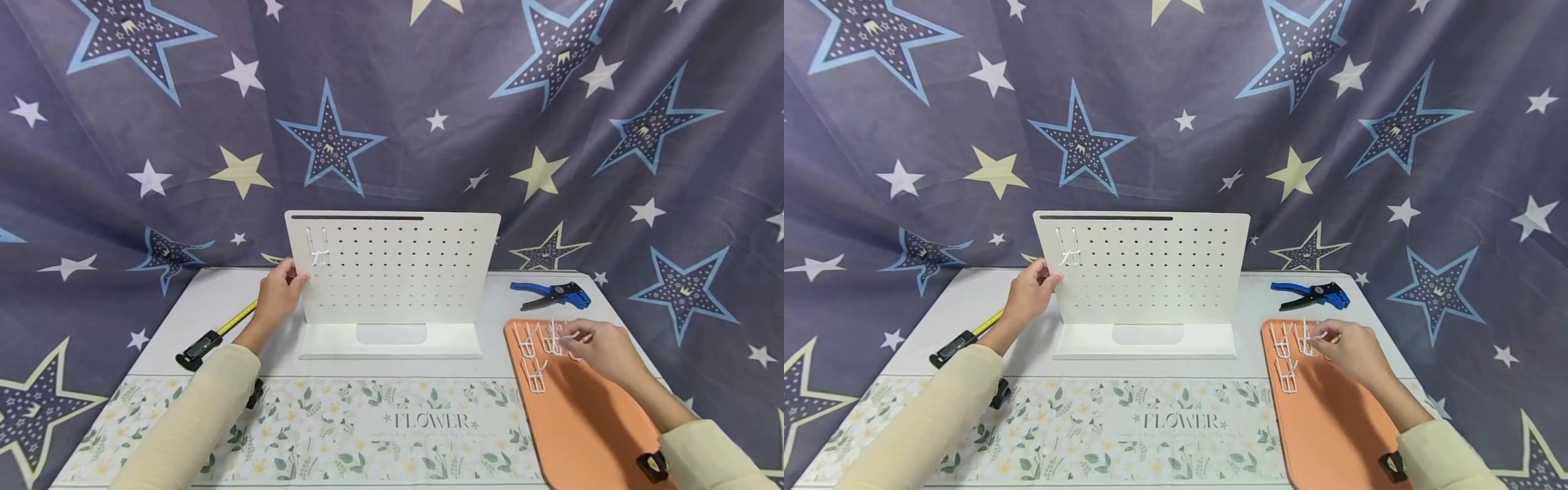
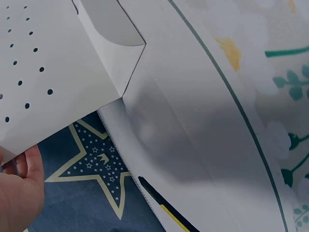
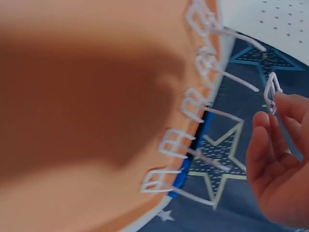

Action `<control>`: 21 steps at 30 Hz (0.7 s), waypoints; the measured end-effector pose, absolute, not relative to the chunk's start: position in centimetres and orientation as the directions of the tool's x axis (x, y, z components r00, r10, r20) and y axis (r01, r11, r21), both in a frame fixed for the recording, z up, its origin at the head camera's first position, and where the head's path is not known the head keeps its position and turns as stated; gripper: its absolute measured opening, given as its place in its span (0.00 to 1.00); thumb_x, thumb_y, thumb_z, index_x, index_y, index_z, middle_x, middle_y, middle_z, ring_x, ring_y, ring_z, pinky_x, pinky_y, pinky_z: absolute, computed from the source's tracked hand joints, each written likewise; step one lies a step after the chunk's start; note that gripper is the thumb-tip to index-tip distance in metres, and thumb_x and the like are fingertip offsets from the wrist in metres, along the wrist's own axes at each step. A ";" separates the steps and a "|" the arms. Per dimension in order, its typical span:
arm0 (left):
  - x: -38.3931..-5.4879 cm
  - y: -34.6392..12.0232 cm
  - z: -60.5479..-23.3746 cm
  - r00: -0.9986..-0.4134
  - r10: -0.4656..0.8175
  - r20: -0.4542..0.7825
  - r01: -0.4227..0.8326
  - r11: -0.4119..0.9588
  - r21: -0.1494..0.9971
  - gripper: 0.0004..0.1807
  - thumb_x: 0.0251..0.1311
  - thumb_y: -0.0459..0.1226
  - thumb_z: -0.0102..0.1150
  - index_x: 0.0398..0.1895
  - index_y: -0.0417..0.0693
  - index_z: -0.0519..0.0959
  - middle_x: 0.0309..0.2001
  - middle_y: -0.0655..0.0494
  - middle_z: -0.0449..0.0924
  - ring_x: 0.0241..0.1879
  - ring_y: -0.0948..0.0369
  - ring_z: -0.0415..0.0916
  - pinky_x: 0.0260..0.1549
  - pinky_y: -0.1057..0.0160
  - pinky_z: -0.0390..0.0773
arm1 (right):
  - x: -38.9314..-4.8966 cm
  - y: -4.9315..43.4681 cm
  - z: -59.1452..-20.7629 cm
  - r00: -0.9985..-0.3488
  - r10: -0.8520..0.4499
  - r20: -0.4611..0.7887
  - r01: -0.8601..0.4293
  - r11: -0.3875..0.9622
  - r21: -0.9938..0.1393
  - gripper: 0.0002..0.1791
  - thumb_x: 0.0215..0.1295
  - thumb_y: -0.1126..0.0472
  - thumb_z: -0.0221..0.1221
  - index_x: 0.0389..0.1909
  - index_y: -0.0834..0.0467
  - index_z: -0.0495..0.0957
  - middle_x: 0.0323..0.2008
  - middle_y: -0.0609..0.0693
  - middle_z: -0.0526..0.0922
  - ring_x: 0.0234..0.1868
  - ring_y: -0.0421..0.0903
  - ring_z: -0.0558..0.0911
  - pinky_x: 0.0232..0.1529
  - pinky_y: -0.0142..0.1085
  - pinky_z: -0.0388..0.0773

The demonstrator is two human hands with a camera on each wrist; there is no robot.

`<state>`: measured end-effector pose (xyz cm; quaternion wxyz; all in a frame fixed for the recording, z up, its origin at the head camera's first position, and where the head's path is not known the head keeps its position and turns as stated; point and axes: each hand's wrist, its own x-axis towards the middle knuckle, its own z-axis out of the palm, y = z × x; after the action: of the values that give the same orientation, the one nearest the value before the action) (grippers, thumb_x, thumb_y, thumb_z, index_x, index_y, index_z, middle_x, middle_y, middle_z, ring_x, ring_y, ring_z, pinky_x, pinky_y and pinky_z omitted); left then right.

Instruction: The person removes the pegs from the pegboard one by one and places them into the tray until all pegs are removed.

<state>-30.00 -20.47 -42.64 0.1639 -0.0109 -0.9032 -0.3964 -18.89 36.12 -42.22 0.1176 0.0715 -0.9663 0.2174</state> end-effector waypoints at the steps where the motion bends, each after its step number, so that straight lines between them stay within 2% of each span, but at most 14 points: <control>1: -30.0 -20.5 -42.6 -0.946 -0.109 0.305 0.151 0.686 0.712 0.09 0.75 0.40 0.55 0.46 0.42 0.75 0.37 0.46 0.77 0.35 0.53 0.71 0.32 0.60 0.71 | -18.8 36.3 -42.6 -0.968 -0.091 0.235 -0.182 0.898 -0.400 0.02 0.61 0.57 0.70 0.33 0.50 0.87 0.26 0.43 0.87 0.28 0.37 0.81 0.28 0.33 0.73; 5: -30.1 -20.5 -42.6 -0.947 -0.113 0.301 0.145 0.686 0.713 0.09 0.75 0.40 0.55 0.45 0.42 0.75 0.37 0.46 0.77 0.35 0.52 0.71 0.32 0.60 0.71 | -18.7 36.9 -44.0 -0.972 -0.134 0.195 -0.199 0.909 -0.366 0.02 0.59 0.58 0.70 0.30 0.49 0.85 0.28 0.43 0.86 0.30 0.39 0.80 0.30 0.35 0.73; 12: -29.9 -20.5 -42.7 -0.951 -0.120 0.287 0.131 0.682 0.720 0.09 0.75 0.39 0.54 0.47 0.42 0.75 0.39 0.44 0.78 0.36 0.52 0.72 0.33 0.60 0.71 | -18.6 37.4 -46.0 -0.976 -0.193 0.103 -0.217 0.899 -0.380 0.06 0.60 0.63 0.68 0.28 0.48 0.84 0.24 0.39 0.83 0.25 0.33 0.75 0.28 0.32 0.71; 21: -30.0 -20.5 -42.5 -0.949 -0.118 0.292 0.134 0.688 0.713 0.10 0.75 0.39 0.55 0.49 0.42 0.76 0.41 0.44 0.79 0.38 0.52 0.73 0.35 0.61 0.72 | -18.4 37.7 -47.1 -0.985 -0.171 0.032 -0.171 0.917 -0.360 0.06 0.61 0.56 0.70 0.28 0.46 0.82 0.21 0.37 0.81 0.24 0.35 0.74 0.28 0.33 0.68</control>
<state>-30.01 -20.50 -42.54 0.1597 -0.0043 -0.9047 -0.3950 -18.40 37.65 -47.14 -0.0003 0.0872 -0.9791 0.1837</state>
